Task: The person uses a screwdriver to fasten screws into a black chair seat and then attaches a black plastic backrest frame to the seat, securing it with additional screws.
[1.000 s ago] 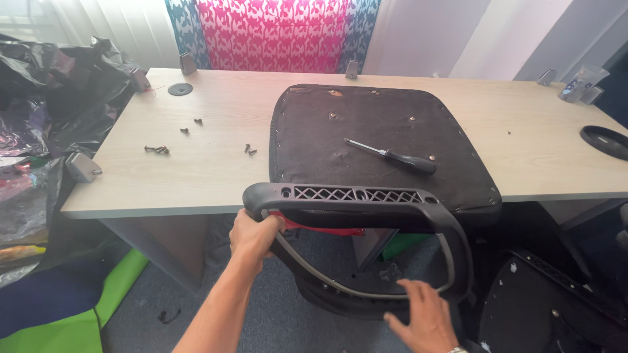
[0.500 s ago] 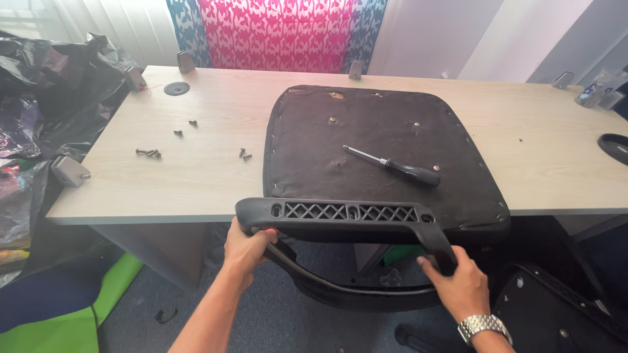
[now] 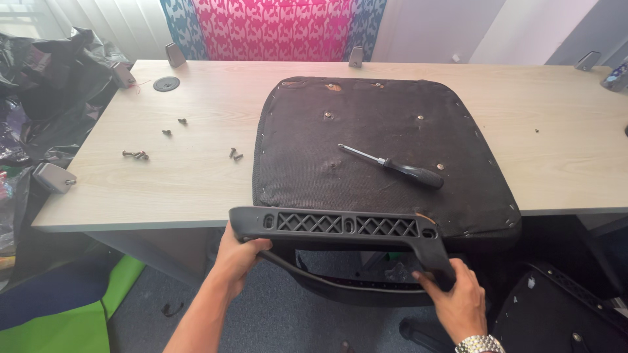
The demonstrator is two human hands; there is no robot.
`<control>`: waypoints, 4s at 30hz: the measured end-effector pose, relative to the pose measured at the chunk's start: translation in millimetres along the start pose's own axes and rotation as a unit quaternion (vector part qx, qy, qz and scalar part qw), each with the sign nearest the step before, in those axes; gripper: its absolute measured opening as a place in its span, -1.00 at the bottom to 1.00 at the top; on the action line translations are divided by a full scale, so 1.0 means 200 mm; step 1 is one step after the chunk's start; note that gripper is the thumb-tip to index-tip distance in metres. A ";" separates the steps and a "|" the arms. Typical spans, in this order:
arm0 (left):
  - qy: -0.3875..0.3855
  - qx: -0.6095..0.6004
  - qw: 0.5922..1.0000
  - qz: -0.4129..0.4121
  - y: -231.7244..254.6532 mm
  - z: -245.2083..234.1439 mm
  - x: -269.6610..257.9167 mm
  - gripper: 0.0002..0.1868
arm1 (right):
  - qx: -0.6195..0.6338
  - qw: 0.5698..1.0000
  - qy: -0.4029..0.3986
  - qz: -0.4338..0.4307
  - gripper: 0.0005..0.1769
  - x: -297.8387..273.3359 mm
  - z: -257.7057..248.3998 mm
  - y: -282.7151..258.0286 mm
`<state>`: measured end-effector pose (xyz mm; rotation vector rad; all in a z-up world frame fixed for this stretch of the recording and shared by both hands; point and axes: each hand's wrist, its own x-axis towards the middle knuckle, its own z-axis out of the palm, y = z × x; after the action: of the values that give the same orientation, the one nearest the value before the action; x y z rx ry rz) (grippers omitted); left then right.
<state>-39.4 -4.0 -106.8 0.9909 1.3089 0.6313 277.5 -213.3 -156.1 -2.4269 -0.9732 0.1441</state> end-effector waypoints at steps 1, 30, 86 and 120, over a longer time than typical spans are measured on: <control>0.001 0.009 1.000 0.003 0.01 0.01 0.00 -0.37 | -0.008 1.000 -0.004 0.003 -0.36 0.03 -0.01 -0.01; 0.073 0.383 0.916 0.094 0.15 -0.06 0.10 -0.07 | -0.020 0.996 0.082 -0.034 -0.22 0.12 0.00 0.04; 0.042 0.303 0.939 0.156 0.16 -0.17 0.04 -0.18 | -0.058 0.946 -0.104 -0.302 -0.24 0.33 0.01 -0.67; -0.052 0.329 0.934 0.132 0.19 -0.24 0.04 0.07 | -0.126 0.956 -0.202 -0.170 -0.16 0.34 -0.02 -0.78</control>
<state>-79.7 32.6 -76.7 1.7468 1.3273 0.3251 232.8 -73.5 -67.8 -2.4565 -1.6665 0.4300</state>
